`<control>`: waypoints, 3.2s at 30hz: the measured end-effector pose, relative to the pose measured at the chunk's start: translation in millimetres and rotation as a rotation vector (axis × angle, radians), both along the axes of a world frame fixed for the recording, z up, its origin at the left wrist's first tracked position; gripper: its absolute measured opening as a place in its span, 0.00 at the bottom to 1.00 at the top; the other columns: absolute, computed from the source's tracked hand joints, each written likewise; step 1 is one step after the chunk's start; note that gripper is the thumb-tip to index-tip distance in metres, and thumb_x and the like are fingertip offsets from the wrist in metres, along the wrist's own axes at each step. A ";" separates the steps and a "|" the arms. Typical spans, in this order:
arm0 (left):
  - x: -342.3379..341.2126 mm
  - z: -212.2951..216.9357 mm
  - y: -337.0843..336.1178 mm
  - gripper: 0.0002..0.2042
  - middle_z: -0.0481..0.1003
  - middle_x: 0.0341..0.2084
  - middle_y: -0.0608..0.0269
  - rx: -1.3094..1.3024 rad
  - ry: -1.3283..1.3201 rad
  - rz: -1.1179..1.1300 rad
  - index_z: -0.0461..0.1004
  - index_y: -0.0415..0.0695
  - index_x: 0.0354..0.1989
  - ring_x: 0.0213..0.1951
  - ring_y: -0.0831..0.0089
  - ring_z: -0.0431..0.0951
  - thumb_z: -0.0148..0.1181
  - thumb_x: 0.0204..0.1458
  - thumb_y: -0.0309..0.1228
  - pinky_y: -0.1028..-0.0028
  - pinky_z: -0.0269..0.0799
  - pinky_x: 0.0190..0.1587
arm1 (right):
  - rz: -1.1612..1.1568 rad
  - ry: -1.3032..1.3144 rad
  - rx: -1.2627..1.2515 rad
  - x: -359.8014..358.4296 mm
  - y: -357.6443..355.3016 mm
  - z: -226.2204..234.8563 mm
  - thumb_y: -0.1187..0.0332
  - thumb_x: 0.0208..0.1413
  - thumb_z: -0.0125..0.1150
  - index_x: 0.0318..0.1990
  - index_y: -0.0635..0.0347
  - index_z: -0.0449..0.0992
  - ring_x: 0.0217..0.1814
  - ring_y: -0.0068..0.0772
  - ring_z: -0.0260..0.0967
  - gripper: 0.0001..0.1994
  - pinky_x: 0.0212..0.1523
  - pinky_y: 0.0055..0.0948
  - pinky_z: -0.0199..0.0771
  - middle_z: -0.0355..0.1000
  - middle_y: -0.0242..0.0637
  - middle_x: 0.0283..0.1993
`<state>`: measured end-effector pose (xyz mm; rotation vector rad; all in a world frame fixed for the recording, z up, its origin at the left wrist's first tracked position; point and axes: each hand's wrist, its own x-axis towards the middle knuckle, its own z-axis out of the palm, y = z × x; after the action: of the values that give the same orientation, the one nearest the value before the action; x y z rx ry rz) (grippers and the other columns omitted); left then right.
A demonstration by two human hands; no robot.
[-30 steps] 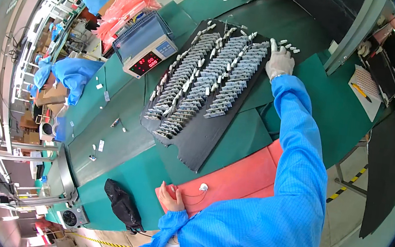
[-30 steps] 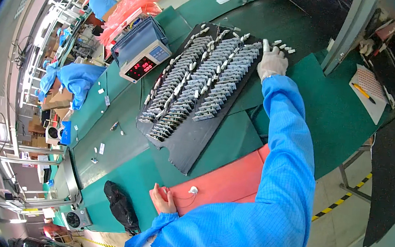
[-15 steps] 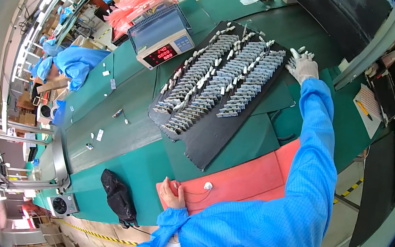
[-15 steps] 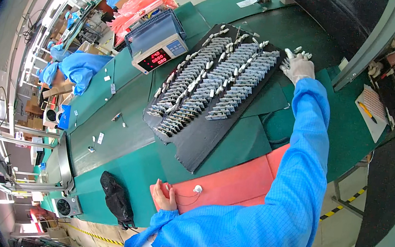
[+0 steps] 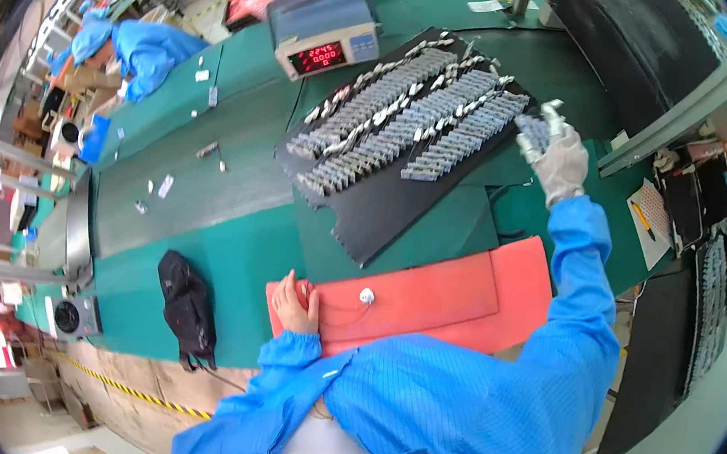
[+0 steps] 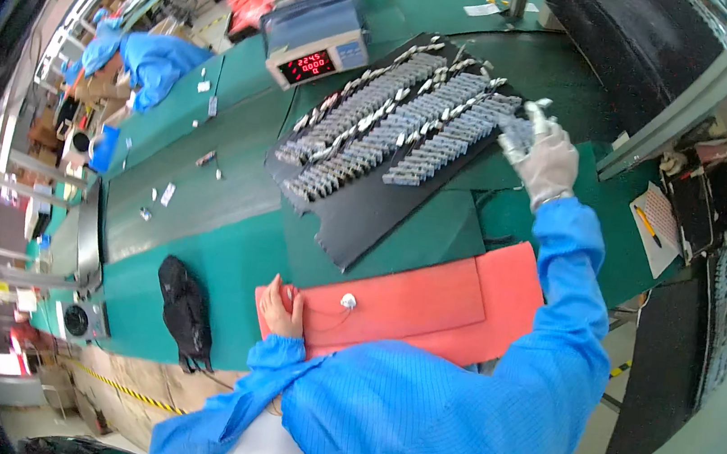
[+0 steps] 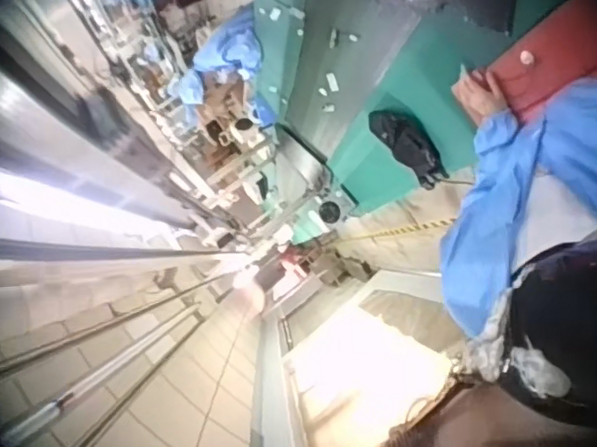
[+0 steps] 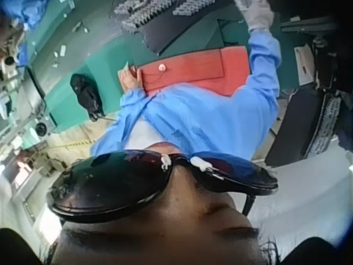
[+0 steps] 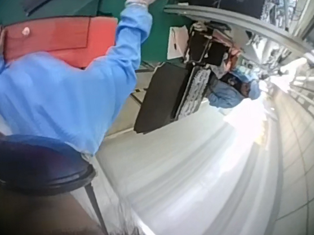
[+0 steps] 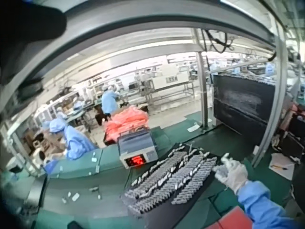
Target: Manually assembling and inspecting small electronic components on circuit boards at a production workstation.
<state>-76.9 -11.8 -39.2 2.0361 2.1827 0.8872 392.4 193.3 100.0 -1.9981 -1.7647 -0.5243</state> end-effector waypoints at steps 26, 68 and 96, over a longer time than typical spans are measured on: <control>0.4 12.7 -1.9 0.25 0.70 0.46 0.52 0.051 -0.085 0.029 0.66 0.45 0.54 0.52 0.56 0.68 0.61 0.45 0.36 0.56 0.58 0.56 | 0.631 0.700 -0.106 -194.9 -204.4 -122.2 0.69 0.43 0.67 0.48 0.62 0.72 0.50 0.43 0.67 0.22 0.51 0.39 0.70 0.71 0.42 0.46; -72.9 -247.3 -205.4 0.25 0.70 0.46 0.43 -0.475 -1.016 0.460 0.63 0.38 0.57 0.50 0.56 0.70 0.57 0.50 0.34 0.64 0.62 0.55 | 0.626 0.400 0.001 -210.6 -162.4 -105.3 0.66 0.40 0.69 0.28 0.46 0.78 0.33 0.35 0.68 0.07 0.35 0.34 0.70 0.71 0.29 0.28; -105.9 -187.0 -185.3 0.25 0.72 0.45 0.44 -0.626 -1.000 0.334 0.64 0.38 0.56 0.51 0.58 0.70 0.56 0.51 0.36 0.65 0.63 0.54 | 0.643 0.472 -0.010 -209.7 -156.4 -100.0 0.68 0.40 0.69 0.27 0.49 0.77 0.31 0.34 0.69 0.06 0.36 0.33 0.69 0.72 0.30 0.26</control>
<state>-182.8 -197.1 -226.2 0.6986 1.8310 0.8167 182.7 36.8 0.0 -1.2886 -1.9332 0.1535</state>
